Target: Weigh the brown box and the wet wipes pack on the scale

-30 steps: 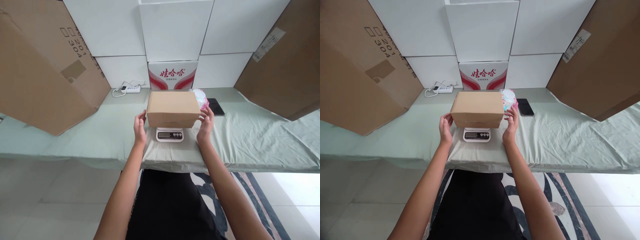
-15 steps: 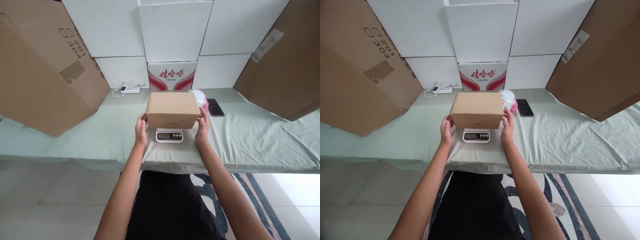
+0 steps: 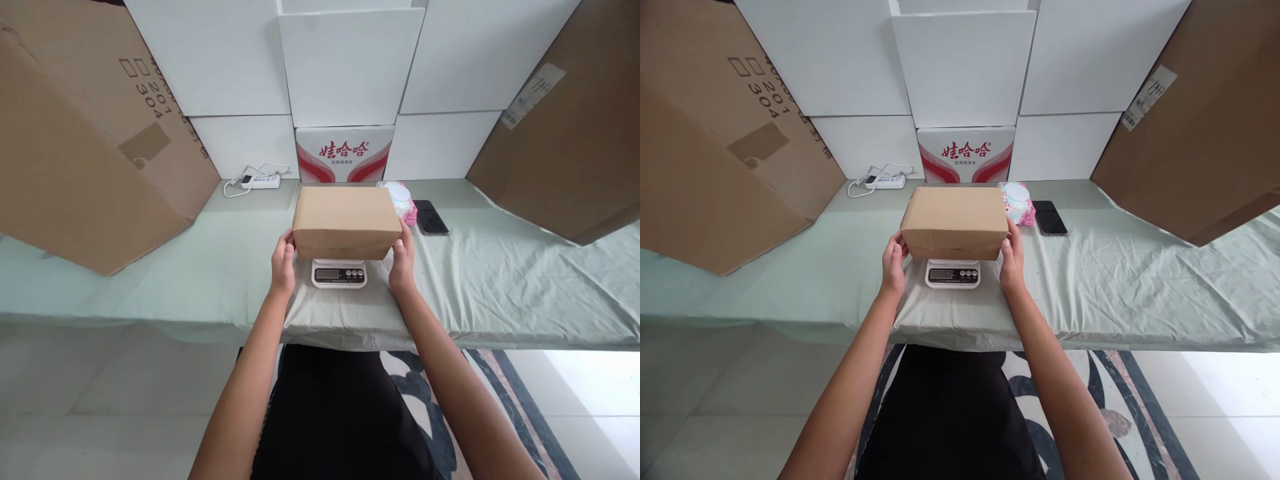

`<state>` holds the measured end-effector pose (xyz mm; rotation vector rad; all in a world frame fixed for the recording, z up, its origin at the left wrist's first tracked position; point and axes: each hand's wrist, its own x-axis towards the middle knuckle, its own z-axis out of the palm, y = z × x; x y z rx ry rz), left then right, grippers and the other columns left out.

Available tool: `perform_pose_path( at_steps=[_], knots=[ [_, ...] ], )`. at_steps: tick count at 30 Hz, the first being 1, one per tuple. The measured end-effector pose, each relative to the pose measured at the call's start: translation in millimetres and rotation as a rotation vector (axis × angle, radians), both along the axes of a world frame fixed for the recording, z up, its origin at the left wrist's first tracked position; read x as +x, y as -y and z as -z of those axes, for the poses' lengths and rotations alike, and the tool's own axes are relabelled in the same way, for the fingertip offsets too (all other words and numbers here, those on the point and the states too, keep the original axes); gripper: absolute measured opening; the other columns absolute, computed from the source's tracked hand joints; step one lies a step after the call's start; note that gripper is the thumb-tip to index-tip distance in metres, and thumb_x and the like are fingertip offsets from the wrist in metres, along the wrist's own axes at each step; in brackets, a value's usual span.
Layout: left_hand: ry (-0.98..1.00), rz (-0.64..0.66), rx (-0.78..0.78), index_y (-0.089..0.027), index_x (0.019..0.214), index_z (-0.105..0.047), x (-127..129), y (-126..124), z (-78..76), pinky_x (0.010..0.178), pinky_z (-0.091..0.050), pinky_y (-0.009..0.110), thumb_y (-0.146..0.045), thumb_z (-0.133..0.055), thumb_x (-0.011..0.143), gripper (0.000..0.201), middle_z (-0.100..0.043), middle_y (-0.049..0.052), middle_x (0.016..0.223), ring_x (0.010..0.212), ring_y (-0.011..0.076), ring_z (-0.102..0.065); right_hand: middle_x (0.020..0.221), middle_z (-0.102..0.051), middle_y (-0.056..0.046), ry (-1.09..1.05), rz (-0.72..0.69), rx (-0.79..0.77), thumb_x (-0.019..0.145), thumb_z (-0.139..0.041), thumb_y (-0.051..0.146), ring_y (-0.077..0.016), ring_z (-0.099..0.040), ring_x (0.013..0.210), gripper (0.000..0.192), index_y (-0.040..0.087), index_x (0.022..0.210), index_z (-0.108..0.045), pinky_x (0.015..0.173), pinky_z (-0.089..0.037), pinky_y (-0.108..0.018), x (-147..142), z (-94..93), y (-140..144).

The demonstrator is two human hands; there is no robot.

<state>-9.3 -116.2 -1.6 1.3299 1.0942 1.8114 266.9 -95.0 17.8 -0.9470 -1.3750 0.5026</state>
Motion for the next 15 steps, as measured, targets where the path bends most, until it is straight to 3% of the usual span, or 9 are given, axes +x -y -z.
perform_pose_path(
  at_steps=[4,8,12,15],
  knots=[
    [-0.037,0.01,0.007,-0.025,0.149,-0.065,1,-1,-8.9,0.125,-0.048,0.05,-0.077,-0.055,0.098,0.073,-0.065,0.016,0.159,0.153,0.0362,-0.057,0.172,-0.051,-0.007,0.041,-0.044,-0.016,0.103,-0.044,0.071,-0.036,-0.04,0.163,0.072,0.032,0.163,-0.051,0.135,-0.032,-0.062,-3,-8.4,2],
    [0.001,0.021,0.074,-0.025,0.152,-0.064,-10,-19,-33.5,0.127,-0.048,0.05,-0.082,-0.054,0.095,0.081,-0.065,0.015,0.161,0.155,0.0366,-0.057,0.185,-0.025,0.0,0.075,-0.076,-0.048,0.101,-0.045,0.074,-0.0355,-0.015,0.174,0.083,0.036,0.173,-0.032,0.139,-0.029,-0.059,-8,-29.0,-10],
    [-0.001,0.068,0.091,-0.027,0.148,-0.069,-32,-65,-58.3,0.13,-0.044,0.048,-0.091,-0.043,0.093,0.088,-0.069,0.01,0.156,0.16,0.0353,-0.051,0.187,-0.017,0.001,0.098,-0.189,-0.099,0.1,-0.038,0.079,-0.0331,-0.019,0.173,0.091,0.037,0.177,-0.014,0.135,-0.037,-0.057,-24,-50.1,-43],
    [0.047,0.075,0.0,-0.024,0.146,-0.069,-45,-111,-56.2,0.134,-0.04,0.046,-0.092,-0.039,0.094,0.091,-0.07,0.011,0.154,0.162,0.034,-0.047,0.188,-0.016,-0.001,0.164,-0.21,-0.099,0.099,-0.031,0.083,-0.0307,-0.019,0.173,0.095,0.033,0.177,-0.012,0.135,-0.037,-0.054,-41,-56.7,-79]
  ],
)
